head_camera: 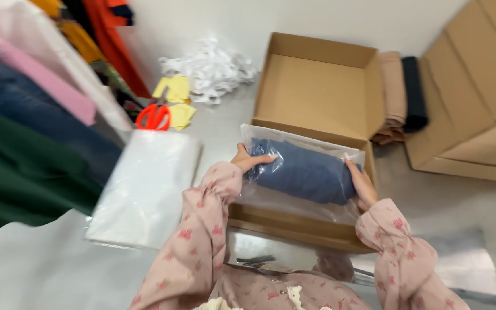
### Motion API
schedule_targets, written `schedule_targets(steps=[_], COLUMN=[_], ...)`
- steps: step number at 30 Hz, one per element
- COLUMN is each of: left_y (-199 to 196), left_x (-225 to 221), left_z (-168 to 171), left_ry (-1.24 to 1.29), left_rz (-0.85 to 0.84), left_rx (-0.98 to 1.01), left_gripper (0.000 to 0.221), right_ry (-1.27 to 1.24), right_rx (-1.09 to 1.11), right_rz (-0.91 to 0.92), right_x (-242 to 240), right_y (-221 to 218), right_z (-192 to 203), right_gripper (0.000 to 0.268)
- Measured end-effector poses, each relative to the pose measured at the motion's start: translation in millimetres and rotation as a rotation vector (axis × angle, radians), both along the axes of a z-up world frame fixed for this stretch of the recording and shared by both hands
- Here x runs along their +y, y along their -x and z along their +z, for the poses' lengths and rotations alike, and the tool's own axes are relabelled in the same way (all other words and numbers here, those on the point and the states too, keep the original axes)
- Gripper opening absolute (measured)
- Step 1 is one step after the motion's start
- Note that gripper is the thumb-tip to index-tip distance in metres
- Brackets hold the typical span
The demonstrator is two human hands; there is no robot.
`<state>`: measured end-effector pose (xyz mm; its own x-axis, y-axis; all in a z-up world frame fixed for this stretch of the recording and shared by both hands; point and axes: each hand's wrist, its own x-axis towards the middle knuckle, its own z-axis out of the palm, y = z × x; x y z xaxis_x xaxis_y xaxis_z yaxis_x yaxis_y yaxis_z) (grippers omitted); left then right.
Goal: Packing a garment into a cardboard box and tying a decorative ribbon around it
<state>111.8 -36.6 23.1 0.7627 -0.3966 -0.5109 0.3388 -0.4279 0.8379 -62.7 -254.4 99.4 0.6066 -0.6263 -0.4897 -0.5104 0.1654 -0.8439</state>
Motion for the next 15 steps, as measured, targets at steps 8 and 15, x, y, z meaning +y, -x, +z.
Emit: schedule_targets(steps=[8,15], left_y=[-70,-51], left_x=[-111,-107], left_z=[-168,-174], left_ry=[-0.111,-0.446], left_rz=[0.188,0.403], left_rx=[-0.01,-0.258], left_gripper=[0.114,0.065], right_ry=[0.313,0.385], right_rx=[0.141,0.227], right_rz=[0.025,-0.013], right_x=[-129,-118], right_y=[-37,-48], right_z=[-206,-201], right_gripper=[0.099,0.088])
